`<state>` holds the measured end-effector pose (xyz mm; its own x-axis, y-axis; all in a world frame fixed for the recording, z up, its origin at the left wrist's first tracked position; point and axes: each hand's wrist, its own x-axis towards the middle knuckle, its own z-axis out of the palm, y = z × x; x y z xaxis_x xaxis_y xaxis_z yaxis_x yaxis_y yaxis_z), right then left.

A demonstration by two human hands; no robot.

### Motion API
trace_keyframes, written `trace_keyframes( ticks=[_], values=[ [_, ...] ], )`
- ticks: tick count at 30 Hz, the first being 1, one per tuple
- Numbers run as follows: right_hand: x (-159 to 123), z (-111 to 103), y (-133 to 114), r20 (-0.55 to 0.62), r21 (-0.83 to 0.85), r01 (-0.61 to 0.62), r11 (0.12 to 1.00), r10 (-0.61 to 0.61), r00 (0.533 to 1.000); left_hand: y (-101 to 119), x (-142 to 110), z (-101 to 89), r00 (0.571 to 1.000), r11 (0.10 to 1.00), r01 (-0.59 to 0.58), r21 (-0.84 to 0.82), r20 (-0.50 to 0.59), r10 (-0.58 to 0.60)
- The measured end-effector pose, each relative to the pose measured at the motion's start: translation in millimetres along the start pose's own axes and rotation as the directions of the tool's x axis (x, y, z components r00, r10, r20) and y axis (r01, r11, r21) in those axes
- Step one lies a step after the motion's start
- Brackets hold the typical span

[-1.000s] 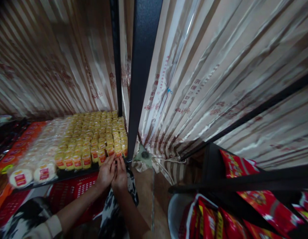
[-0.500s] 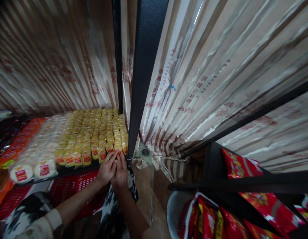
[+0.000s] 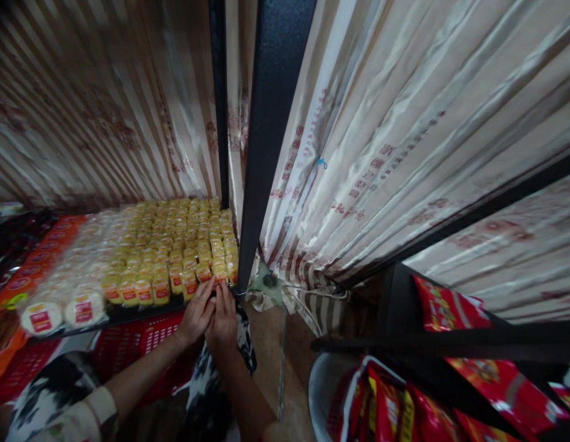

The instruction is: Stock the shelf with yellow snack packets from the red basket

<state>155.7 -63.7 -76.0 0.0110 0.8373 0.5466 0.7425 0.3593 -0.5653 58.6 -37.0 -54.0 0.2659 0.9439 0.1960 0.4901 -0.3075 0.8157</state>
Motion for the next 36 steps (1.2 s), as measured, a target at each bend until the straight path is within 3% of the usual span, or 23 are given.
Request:
trace_keyframes(
  ticks=[19,31,36],
  values=[
    [-1.7,1.6,3.7,0.041,0.056,-0.027,0.998,0.024,0.999,1.5,-0.4,1.5,0.998,0.999,0.051,-0.016,0.042,-0.050],
    [-9.2,-4.1,-5.2,0.036,0.079,-0.039,0.996,0.036,0.999,11.6,-10.7,0.7,0.998,0.996,0.000,-0.094,-0.063,-0.006],
    [-29.7,6.2,-18.2,0.048,0.134,-0.051,0.990,0.045,0.998,8.7,-36.0,-3.4,0.988,0.996,0.057,-0.067,-0.143,-0.066]
  ],
)
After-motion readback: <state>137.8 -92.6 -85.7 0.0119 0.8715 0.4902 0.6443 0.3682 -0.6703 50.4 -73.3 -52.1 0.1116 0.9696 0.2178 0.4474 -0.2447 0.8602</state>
